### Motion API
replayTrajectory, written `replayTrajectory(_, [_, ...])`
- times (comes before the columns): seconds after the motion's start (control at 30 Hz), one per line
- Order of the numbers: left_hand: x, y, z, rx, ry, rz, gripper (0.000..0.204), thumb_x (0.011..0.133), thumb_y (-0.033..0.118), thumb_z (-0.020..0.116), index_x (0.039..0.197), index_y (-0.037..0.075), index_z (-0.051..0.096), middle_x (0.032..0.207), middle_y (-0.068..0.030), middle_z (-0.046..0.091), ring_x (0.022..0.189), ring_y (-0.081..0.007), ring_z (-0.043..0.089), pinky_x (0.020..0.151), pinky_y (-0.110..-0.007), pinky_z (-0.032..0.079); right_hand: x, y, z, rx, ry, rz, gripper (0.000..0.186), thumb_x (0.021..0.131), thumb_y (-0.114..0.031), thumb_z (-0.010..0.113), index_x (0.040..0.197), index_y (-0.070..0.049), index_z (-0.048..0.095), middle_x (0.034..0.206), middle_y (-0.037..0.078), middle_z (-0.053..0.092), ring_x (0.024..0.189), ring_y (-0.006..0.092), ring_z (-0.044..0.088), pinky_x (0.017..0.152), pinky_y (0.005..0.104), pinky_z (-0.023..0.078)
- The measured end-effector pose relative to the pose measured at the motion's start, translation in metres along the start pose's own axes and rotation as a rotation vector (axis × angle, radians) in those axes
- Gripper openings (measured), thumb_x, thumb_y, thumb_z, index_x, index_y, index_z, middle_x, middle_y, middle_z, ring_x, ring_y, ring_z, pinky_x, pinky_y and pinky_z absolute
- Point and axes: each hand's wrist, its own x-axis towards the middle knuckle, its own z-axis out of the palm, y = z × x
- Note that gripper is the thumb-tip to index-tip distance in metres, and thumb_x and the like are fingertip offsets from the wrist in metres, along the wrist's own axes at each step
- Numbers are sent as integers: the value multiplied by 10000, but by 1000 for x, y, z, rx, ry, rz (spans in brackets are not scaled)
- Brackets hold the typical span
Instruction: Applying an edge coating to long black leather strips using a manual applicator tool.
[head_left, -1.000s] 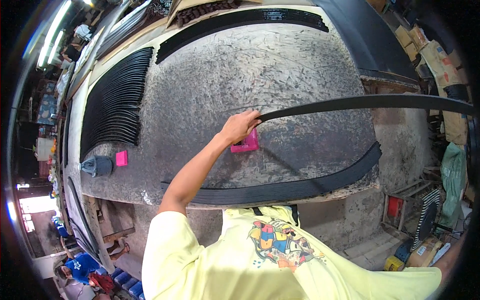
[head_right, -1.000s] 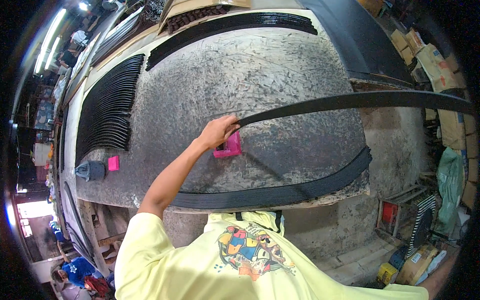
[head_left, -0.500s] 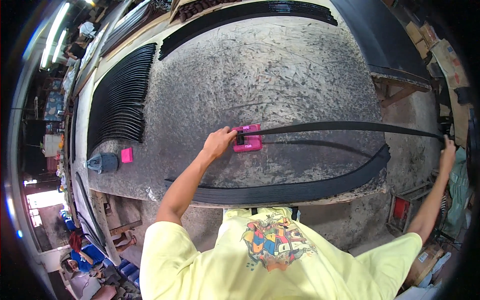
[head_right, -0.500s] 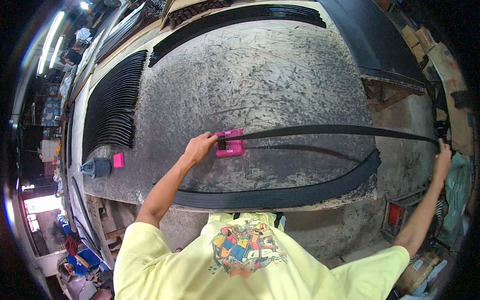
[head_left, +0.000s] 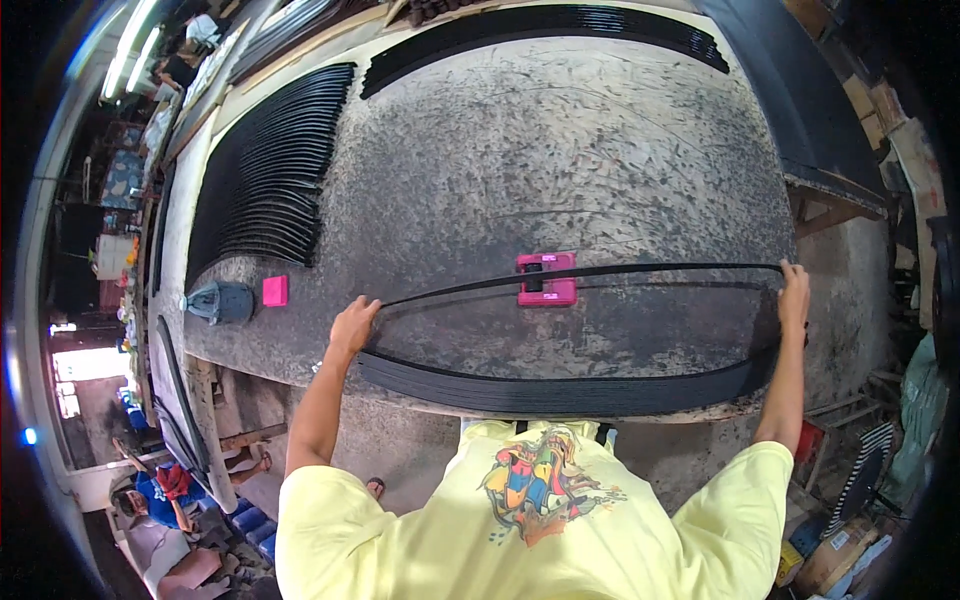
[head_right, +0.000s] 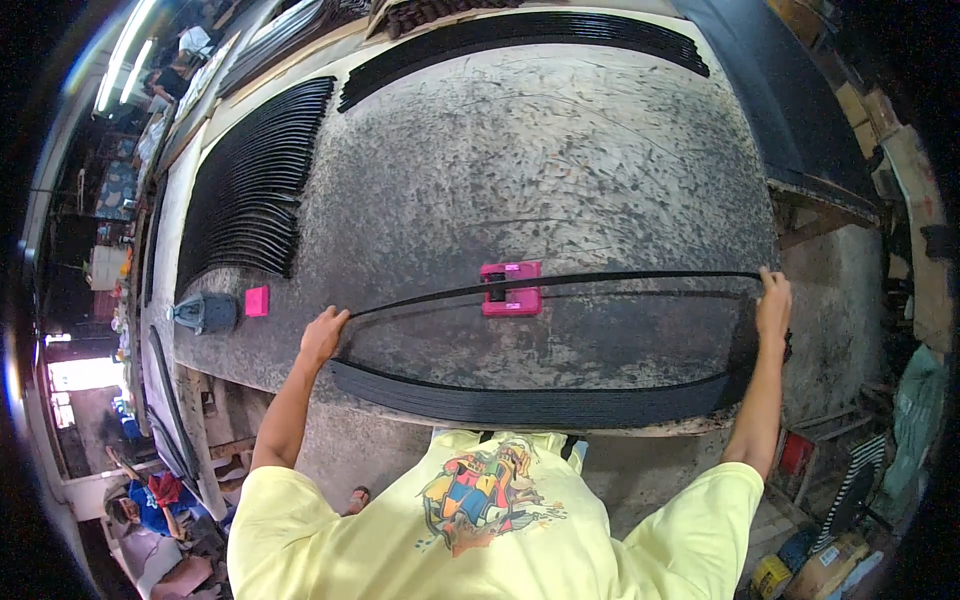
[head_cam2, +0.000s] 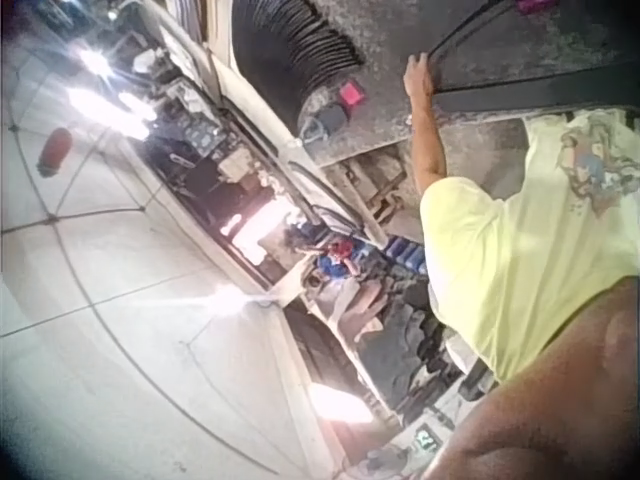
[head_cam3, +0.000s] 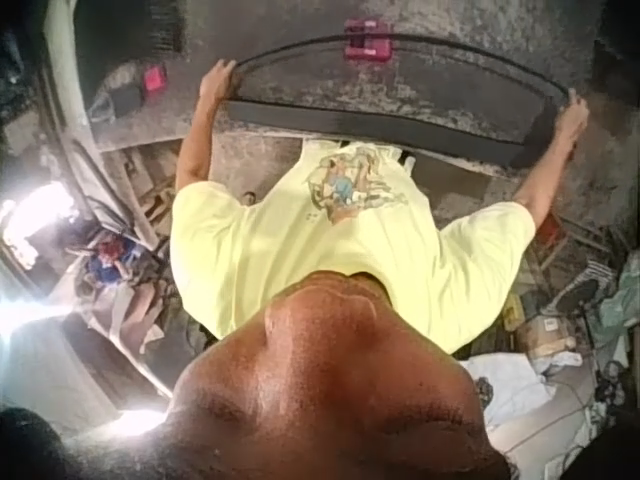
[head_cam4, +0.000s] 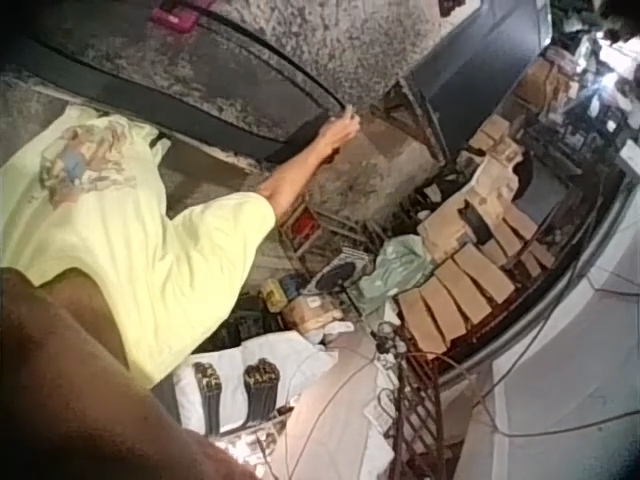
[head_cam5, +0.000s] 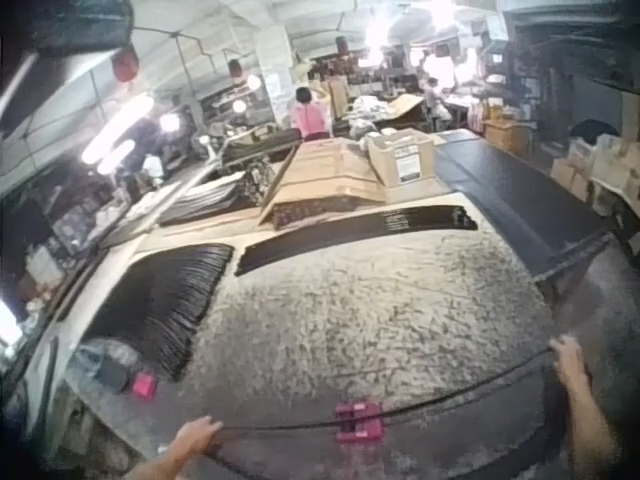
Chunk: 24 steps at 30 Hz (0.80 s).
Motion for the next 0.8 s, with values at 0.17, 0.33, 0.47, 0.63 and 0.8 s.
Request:
replayTrajectory(0.17, [-49,-95,30,-45,15,-112,259,922,111,469,1154,154,575,1017,-157,590,964,-367,645,769,-466,542,-9,-93,20,85,84,-221,509,711,128,610,1180,-61,667,1079,128,626,1041,327,586,920,406,479])
replayTrajectory(0.33, [-92,-192,45,-68,51,-271,252,921,116,474,1142,153,589,1067,-171,598,976,-410,629,795,-493,524,-37,-198,29,143,127,-380,404,740,75,602,1101,-72,709,1010,122,648,1001,330,604,891,422,479])
replayTrajectory(0.47, [-147,-296,62,-46,110,-398,303,925,97,458,1192,159,587,1155,-200,596,1013,-439,614,818,-506,517,-63,-304,36,202,114,-440,357,760,45,605,1075,-84,715,994,114,650,1001,318,597,894,419,465])
replayTrajectory(0.63, [-216,-415,54,51,96,-567,316,965,121,458,1267,118,554,1211,-242,574,1081,-450,585,858,-511,499,-98,-433,42,314,71,-505,361,763,1,611,1106,-82,687,1024,104,629,1043,313,574,968,445,426])
replayTrajectory(0.8, [-272,-509,7,182,120,-672,336,933,82,468,1252,73,574,1156,-233,624,1048,-438,607,872,-507,499,-126,-514,60,397,43,-593,418,802,10,565,1200,-71,661,1078,106,599,1094,305,550,1098,471,333])
